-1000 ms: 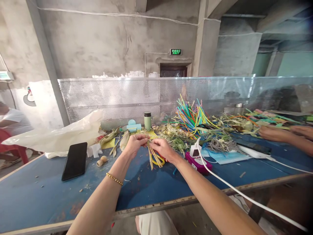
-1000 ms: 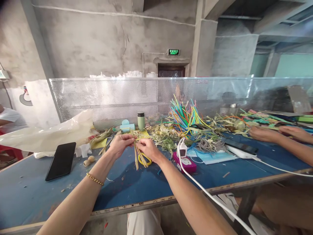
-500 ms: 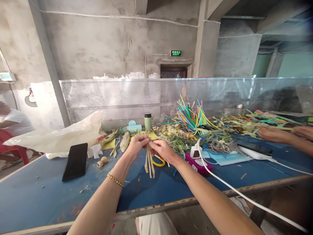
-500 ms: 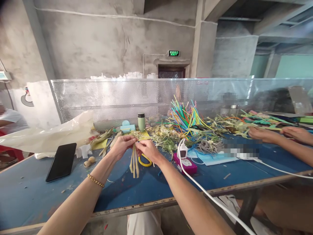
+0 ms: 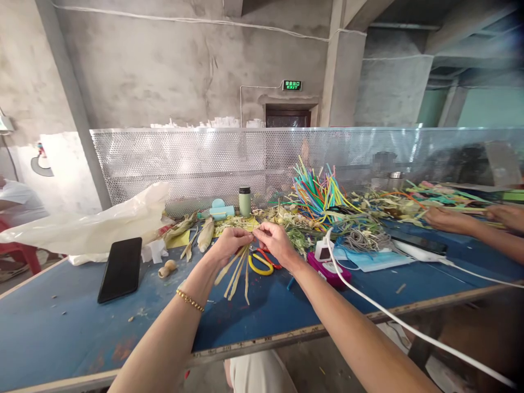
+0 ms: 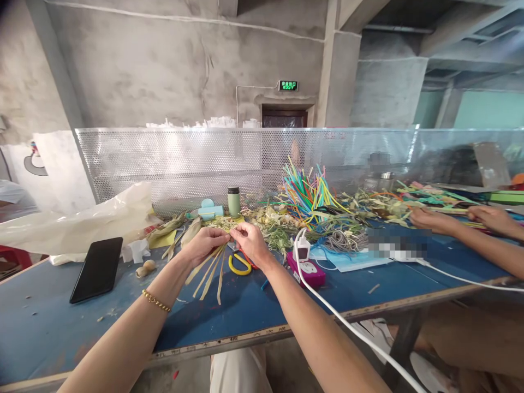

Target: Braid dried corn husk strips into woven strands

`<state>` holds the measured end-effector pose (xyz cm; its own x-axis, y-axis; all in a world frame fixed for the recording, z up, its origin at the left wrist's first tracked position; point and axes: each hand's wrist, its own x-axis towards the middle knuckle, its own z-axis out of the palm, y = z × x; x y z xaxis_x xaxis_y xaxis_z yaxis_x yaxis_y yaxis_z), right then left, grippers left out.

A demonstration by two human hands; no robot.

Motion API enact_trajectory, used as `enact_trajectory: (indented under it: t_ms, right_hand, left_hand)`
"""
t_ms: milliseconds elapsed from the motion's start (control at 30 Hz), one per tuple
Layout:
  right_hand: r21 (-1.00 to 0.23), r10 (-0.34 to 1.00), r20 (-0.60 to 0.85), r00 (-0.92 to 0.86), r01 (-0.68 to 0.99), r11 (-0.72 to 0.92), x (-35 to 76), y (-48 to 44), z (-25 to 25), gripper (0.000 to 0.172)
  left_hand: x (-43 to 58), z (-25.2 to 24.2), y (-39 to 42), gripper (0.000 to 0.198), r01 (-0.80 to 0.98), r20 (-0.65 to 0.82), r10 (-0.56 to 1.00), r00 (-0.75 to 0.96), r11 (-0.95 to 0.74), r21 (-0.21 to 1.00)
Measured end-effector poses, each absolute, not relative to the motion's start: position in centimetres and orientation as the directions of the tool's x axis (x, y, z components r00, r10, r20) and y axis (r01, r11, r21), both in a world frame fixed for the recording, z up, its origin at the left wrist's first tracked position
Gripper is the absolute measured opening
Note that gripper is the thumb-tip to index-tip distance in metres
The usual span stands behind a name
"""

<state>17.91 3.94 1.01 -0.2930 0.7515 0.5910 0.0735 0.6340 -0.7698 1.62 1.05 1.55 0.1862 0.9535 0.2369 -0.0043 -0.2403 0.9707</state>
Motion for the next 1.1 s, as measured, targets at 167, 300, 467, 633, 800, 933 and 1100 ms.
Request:
enact_trajectory:
  t_ms: [167,300,467,633,800,933,1100]
  right_hand:
    - [-0.796,0.755,0.551,-0.355,0.046,0.603,17.9,3.7,1.0,0.031]
    - [-0.863,0.780,0.473,-0.410,-0.035,0.505,17.9,3.9,0.8,0.029]
    - [-0.870,0.886,0.382,-0.264,-0.427,0.247,18.3,4.9,1.1,0.030]
    - [-0.772,0.958,0.239,-0.159,-0.630,0.088,18.4,5.7,1.1,0.028]
    - [-0.867,0.931,0.207,-0.299,-0.497,0.033,17.1,5.2,-0.2,0.027]
    - [-0.968,0.806,0.218,-0.550,-0.229,0.105,16.5,4.3,-0.8,0.029]
    - [-0.958,0.790,0.286,-0.542,-0.148,0.245,17.4,4.3,0.1,0.042]
  left_hand:
    - [1.4,1.6,0.7,0.020,-0.095,0.151,0.958,0.246,-0.131,0.987]
    - [0.9,2.1,0.5,0.019,-0.208,0.081,0.948,0.309,-0.016,0.978]
    - [0.6,2.4,0.8,0.022,-0.355,0.150,0.970,0.190,-0.074,0.932]
    - [2.3,1.2,1.6,0.035,-0.049,0.384,0.923,0.013,-0.383,0.922]
    - [3.0,1.1,1.7,0.036,-0.059,0.493,0.857,-0.148,-0.505,0.861]
    - [2.0,1.5,1.6,0.036,-0.098,0.456,0.871,-0.181,-0.478,0.873]
    - [1.6,1.5,1.7,0.036,-0.218,0.393,0.920,-0.005,-0.384,0.897]
